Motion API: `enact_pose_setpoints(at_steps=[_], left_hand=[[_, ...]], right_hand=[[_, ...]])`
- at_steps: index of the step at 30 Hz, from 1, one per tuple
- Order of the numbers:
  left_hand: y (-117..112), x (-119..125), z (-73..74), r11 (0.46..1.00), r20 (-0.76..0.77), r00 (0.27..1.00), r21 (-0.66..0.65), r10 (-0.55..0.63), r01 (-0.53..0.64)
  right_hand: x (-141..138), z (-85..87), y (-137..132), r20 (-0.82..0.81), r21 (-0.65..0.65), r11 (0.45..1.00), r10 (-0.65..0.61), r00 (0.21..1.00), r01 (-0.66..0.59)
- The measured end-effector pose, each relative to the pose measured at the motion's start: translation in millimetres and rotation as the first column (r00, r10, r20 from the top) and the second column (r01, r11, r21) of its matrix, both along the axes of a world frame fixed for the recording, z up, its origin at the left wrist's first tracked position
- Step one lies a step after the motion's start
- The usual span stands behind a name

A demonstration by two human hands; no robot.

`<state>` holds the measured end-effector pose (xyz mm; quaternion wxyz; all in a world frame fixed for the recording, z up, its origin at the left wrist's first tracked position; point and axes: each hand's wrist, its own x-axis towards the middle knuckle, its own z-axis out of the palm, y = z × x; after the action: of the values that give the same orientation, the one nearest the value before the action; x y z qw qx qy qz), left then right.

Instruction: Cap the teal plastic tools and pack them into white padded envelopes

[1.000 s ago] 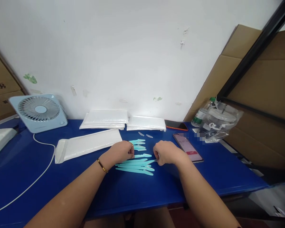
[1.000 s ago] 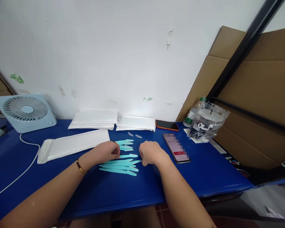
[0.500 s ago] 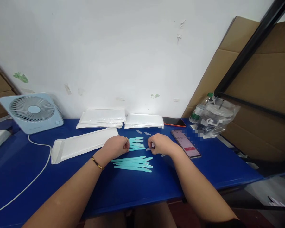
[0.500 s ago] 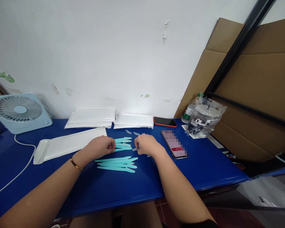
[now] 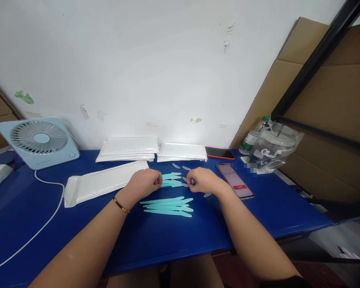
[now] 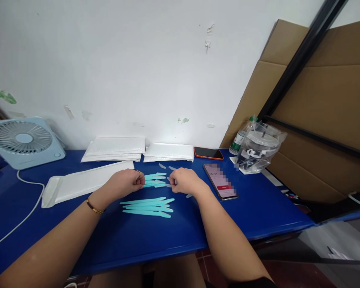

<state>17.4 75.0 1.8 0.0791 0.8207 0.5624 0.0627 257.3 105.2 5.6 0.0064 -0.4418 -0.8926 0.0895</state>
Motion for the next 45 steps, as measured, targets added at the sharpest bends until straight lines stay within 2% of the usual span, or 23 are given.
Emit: enact_pose_setpoints(at_steps=[13,20,26,31,37,39,42,45], left_hand=[[3.0,-4.1,2.8,0.999,-0.025,1.000,0.033,-0.002,0.003],[1.9,-2.4,4.8,0.997,-0.071,0.997,0.073,-0.019,0.024],[1.4,-2.8,8.2,0.997,-0.062,0.998,0.072,-0.026,0.031],[-2.1,3.9,10.7,0.993,-0.077,0.995,0.098,-0.062,0.069],[-3.5,10.8,8.2,0.989,-0.085,0.991,0.096,-0.107,0.115],[-2.8,10.9,7.2,0.993,-0.086,0.994,0.082,-0.072,0.080],[-3.0,10.2,7.3,0.996,-0.021,0.999,0.086,-0.026,0.027],[-5.6,11.1,6.6,0.996,0.063,0.995,-0.017,-0.083,0.084]], right_hand=[[-0.1,0.7,0.0,-0.041,0.060,0.998,-0.022,0.999,0.025],[-2.1,2.7,-2.1,-0.073,0.040,0.999,-0.002,0.997,0.005],[-0.6,6.1,-3.2,-0.064,0.022,0.999,-0.031,0.997,0.032],[-4.9,5.0,-5.2,-0.104,0.007,1.000,0.007,0.995,-0.006],[-8.8,-0.2,-1.5,-0.265,-0.029,0.994,0.094,0.960,-0.105],[-4.9,-0.1,2.3,-0.298,-0.033,0.997,0.059,0.953,-0.073],[5.0,0.2,9.6,-0.294,-0.021,0.999,-0.048,0.955,0.044],[9.9,-3.8,15.0,-0.231,0.010,0.990,-0.133,0.964,0.139]])
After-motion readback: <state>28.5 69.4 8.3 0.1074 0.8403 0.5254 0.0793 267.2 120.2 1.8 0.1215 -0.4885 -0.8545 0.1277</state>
